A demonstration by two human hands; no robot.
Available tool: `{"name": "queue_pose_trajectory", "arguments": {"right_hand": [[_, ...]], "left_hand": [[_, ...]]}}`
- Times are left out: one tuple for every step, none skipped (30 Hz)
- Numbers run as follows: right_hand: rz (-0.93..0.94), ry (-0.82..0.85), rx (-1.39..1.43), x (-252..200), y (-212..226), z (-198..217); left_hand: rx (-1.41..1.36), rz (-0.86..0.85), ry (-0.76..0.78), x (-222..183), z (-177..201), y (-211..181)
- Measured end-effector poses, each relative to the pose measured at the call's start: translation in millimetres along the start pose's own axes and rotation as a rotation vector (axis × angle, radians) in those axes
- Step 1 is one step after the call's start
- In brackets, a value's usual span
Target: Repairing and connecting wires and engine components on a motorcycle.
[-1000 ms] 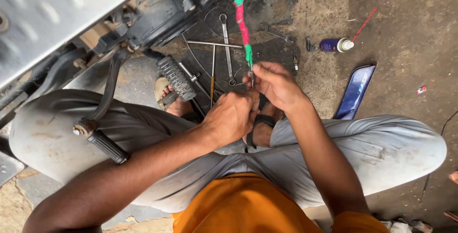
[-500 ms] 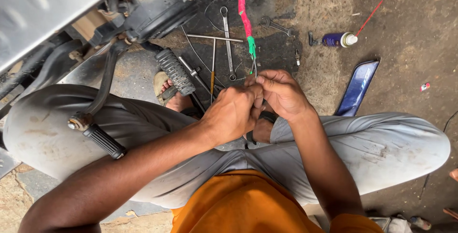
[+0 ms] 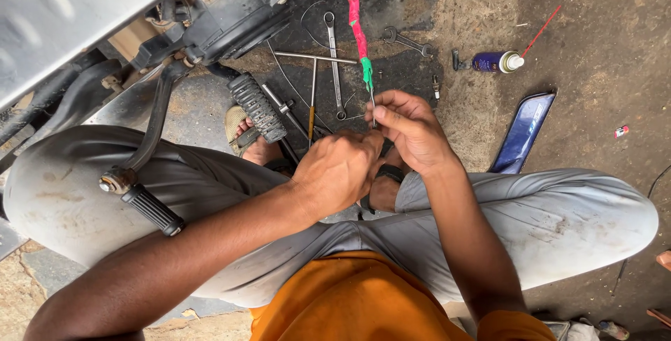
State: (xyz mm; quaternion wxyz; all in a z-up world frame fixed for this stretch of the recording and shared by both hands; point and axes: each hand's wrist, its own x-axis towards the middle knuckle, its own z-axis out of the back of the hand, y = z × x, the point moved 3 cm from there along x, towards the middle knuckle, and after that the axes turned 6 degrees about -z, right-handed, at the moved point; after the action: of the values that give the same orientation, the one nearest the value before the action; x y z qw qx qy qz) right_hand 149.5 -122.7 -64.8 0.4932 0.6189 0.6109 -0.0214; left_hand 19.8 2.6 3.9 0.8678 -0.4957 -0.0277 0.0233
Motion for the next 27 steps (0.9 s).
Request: {"name": "queue_pose_trajectory", "arguments": {"right_hand": [[-0.002,0.002,-0.001,1,-1,0],[0.006,-0.072,-0.089,1,-1,2],[0.013,-0.146,-0.177,1,-1,4],[0.014,-0.143,-0.178,1,-1,4],[0.028,-0.170,-0.239,1,1,5],[0.043,-0.199,-0.297,0,2,6],[0.044,-0.197,-0.296,-1,2,6],[0.053,-0.169,-0.241,-1,3,5],[0.063,-0.141,-0.186,-1,4,5],[0.062,-0.137,-0.185,-2,4,2],[0.093,-0.151,-0.206,-4,6,0],[0.123,-0.164,-0.225,-6,7,-2],[0.123,-0.161,-0.223,-6,7,-5],[0.135,-0.148,-0.273,-8,8,-7],[0.147,-0.136,-0.323,-9,8,-9],[0.148,-0.137,-0.319,-8,7,-9],[0.151,-0.137,-0.329,-7,5,-9],[0.153,-0.139,-0.336,-7,2,-9],[0.152,-0.143,-0.330,-8,1,-9],[0.162,-0.165,-0.330,-8,2,-8],[0.171,-0.187,-0.330,-8,3,-8],[0.169,-0.186,-0.328,-8,3,-8],[0.163,-0.230,-0.317,-8,3,-6],[0.160,-0.277,-0.306,-9,3,-4],[0.160,-0.278,-0.304,-10,4,-5],[0.148,-0.289,-0.280,-10,5,-5],[0.137,-0.300,-0.255,-11,6,-6]], "left_hand": [[0.000,0.002,-0.002,-1,-1,1],[0.053,-0.024,0.006,-2,-3,2],[0.107,-0.051,0.014,-2,-4,2],[0.109,-0.049,0.011,0,-1,1],[0.119,-0.037,0.043,2,1,-1],[0.129,-0.024,0.078,4,2,-2],[0.131,-0.023,0.079,11,11,-6],[0.072,0.158,0.138,17,17,-4],[0.011,0.338,0.196,21,24,-3],[0.014,0.341,0.195,24,22,3],[-0.053,0.495,0.058,24,23,13],[-0.119,0.646,-0.080,23,24,23],[-0.116,0.649,-0.081,23,17,30],[-0.253,0.575,-0.181,24,11,35],[-0.389,0.498,-0.281,25,5,40],[-0.386,0.498,-0.277,24,1,46],[-0.410,0.436,-0.316,24,-1,50],[-0.434,0.375,-0.352,24,-5,54],[-0.433,0.377,-0.345,25,-2,52],[-0.441,0.458,-0.350,25,0,52],[-0.448,0.539,-0.354,25,2,52],[-0.447,0.542,-0.354,25,2,53],[-0.511,0.608,-0.339,24,1,55],[-0.576,0.671,-0.321,23,0,56],[-0.575,0.671,-0.318,23,-3,59],[-0.629,0.653,-0.341,22,-5,61],[-0.682,0.634,-0.364,22,-7,63]]}}
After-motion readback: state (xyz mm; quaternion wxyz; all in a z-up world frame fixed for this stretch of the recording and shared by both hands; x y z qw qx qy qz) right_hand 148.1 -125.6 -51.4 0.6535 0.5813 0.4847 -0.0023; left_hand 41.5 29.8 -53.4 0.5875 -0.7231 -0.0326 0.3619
